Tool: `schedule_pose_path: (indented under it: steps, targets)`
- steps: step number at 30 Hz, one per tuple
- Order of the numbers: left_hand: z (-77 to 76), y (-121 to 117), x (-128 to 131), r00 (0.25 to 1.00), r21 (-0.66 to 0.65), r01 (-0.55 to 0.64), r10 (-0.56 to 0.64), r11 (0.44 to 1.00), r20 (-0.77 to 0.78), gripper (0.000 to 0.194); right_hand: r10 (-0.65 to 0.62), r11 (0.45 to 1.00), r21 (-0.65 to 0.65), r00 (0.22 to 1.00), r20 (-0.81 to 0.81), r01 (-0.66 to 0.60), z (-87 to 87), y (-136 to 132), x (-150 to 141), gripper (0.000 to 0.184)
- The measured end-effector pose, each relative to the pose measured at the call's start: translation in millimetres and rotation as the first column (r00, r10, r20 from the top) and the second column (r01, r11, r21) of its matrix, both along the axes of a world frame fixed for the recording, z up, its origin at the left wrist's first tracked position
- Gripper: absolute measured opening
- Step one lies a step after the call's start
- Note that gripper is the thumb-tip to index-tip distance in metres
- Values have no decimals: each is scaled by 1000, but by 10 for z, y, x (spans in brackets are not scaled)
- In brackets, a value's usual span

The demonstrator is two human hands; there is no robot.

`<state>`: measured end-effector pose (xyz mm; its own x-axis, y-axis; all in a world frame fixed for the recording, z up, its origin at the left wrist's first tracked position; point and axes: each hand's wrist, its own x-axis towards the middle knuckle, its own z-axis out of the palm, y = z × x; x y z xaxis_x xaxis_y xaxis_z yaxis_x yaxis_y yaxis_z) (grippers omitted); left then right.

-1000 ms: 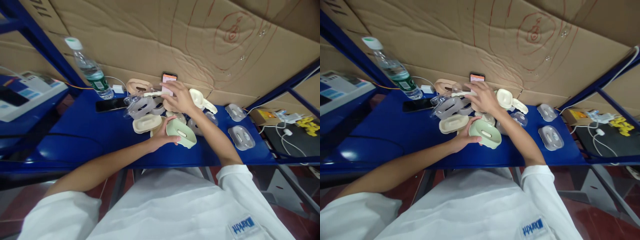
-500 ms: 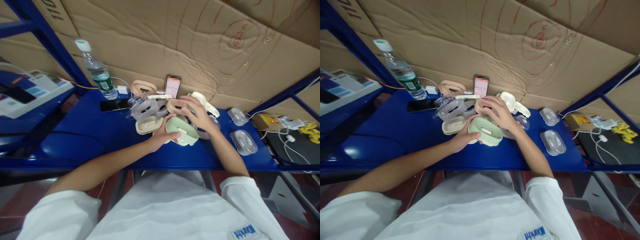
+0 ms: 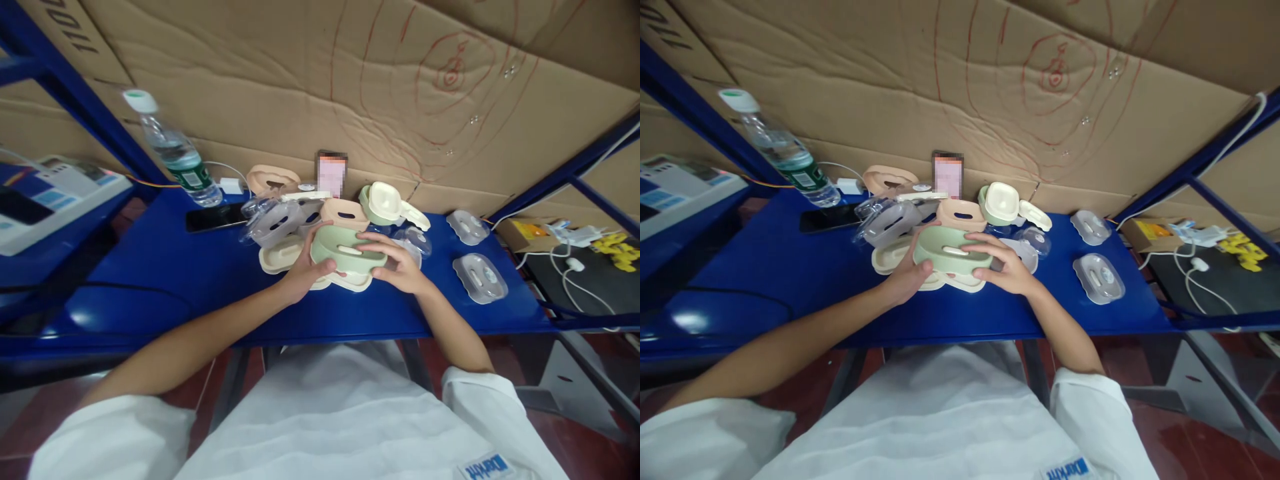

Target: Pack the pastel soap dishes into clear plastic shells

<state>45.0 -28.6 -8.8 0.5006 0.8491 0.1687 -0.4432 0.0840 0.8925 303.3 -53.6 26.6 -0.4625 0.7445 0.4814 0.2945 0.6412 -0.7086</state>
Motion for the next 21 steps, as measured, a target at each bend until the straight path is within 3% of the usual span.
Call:
schedule_pose_path:
  steps: [4, 9, 11, 13, 16, 21]
  targets:
    - [7, 124, -49, 996, 100, 22, -14, 995, -87, 114, -16, 1000, -21, 997, -73, 14, -47, 44, 11, 38]
    - [69, 185, -44, 982, 316, 4, 56, 949, -180, 121, -150, 988, -50, 978, -141, 145, -30, 78, 58, 54]
    - [91, 102, -8, 986, 267, -22, 65, 964, -152, 116, -185, 983, -4, 978, -95, 186, 16, 74, 66, 58]
    - [105, -3, 22, 991, 138, -36, 54, 990, -123, 107, -241, 963, 98, 966, -95, 250, 65, 78, 73, 56]
    - [121, -106, 30, 992, -33, 24, -28, 999, -119, 89, -408, 863, 288, 909, -90, 416, 141, 142, 106, 50]
    - [154, -111, 21, 984, -51, 112, -118, 992, -134, 81, -719, 648, 503, 677, 156, 572, 306, 424, 131, 54]
